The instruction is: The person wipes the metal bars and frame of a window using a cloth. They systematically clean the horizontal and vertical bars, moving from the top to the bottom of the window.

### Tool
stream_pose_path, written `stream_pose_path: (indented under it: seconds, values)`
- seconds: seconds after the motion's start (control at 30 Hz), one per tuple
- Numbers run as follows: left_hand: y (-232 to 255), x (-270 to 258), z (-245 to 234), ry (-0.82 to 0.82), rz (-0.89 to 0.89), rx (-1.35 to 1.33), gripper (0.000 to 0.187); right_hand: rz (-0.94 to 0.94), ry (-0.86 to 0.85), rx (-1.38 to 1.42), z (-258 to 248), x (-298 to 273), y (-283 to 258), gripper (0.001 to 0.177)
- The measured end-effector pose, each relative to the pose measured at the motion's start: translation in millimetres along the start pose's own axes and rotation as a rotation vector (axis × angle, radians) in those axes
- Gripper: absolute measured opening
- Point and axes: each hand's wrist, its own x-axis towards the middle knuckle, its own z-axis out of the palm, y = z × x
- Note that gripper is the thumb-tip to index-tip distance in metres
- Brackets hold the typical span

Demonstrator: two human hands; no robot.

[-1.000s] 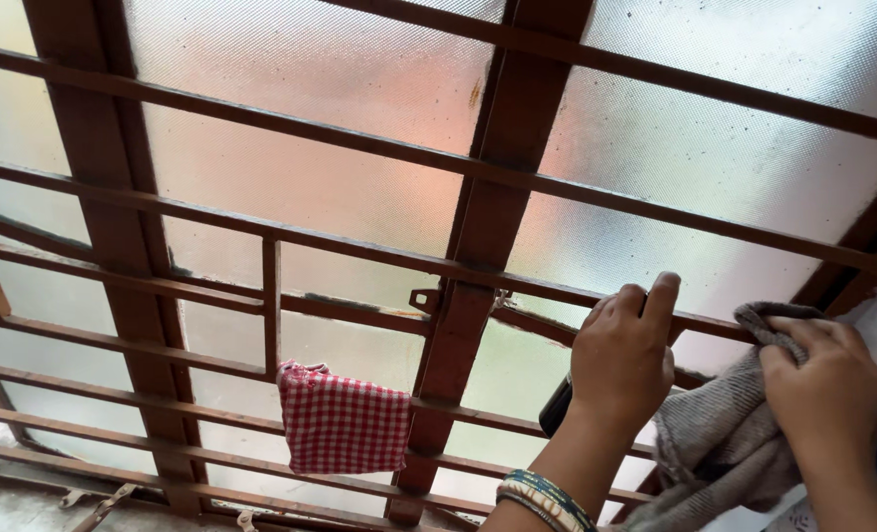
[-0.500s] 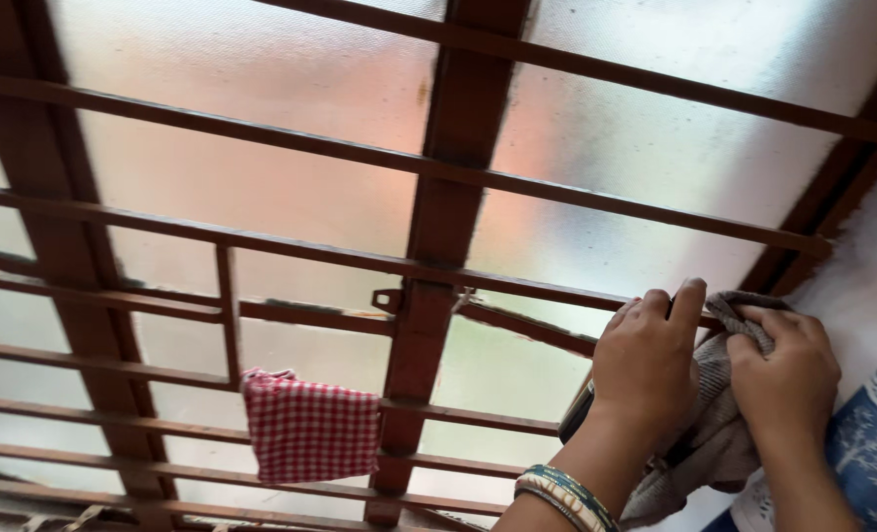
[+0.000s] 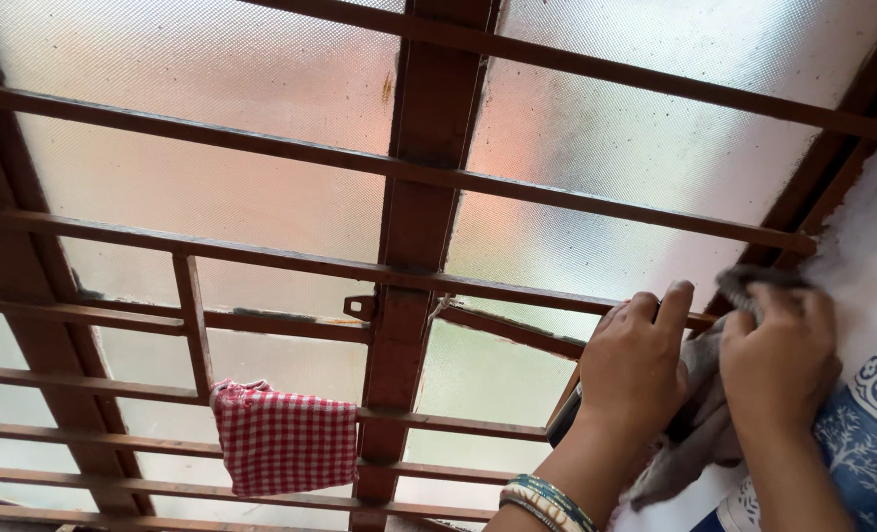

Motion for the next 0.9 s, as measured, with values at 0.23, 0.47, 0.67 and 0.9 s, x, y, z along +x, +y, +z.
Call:
stream_pose_path:
  seconds: [0.23,0.47,0.67,0.9]
  values:
    - [-4,0,2,0.007,0.028,0.018,0.066,0.127,-0.271,-0.032,-20,8,-1,0.029]
    - [-9,-1,7,0.019,0.066,0.053,0.063,0.046,-0.041,0.006,-25,31,3,0.024]
    - [-8,-2,4,0.015,0.045,0.029,0.065,-0.025,0.012,-0.019,-10,15,-6,0.022]
    - [-3,-3,5,0.021,0.021,0.005,0.067,0.065,-0.224,-0.092,-17,7,-10,0.030]
